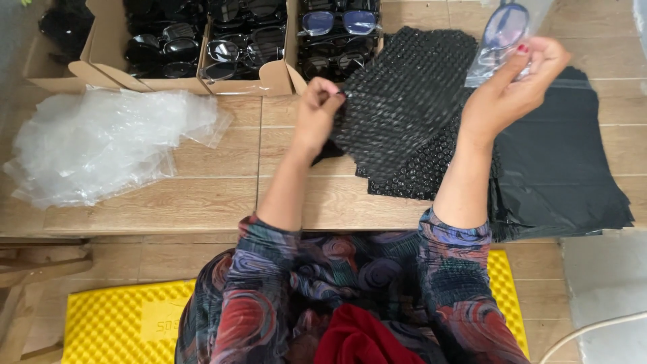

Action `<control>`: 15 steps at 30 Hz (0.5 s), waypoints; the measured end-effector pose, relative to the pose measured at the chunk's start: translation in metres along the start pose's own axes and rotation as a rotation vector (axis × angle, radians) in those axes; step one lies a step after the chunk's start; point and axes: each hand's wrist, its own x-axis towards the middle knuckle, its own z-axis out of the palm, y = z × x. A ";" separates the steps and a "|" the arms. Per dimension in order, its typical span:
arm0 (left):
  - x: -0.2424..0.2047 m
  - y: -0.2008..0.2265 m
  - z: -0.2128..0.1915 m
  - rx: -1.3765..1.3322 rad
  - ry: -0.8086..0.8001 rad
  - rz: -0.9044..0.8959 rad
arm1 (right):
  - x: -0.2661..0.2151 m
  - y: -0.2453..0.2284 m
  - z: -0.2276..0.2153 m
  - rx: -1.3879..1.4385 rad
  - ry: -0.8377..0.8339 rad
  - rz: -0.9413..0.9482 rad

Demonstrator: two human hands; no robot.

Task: The person cleans sunglasses with a cloth, places them in individual plastic sleeves, and then inserts the sleeved glasses into black padded envelopes, which they then seal.

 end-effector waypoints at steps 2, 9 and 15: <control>-0.005 0.014 -0.012 -0.013 -0.039 -0.067 | -0.001 0.011 -0.001 0.066 0.019 0.032; -0.018 0.039 -0.033 0.071 -0.683 -0.001 | -0.005 0.034 0.000 0.173 0.052 0.141; -0.029 0.067 -0.046 -0.006 -0.599 0.143 | -0.006 0.038 -0.004 0.167 0.065 0.156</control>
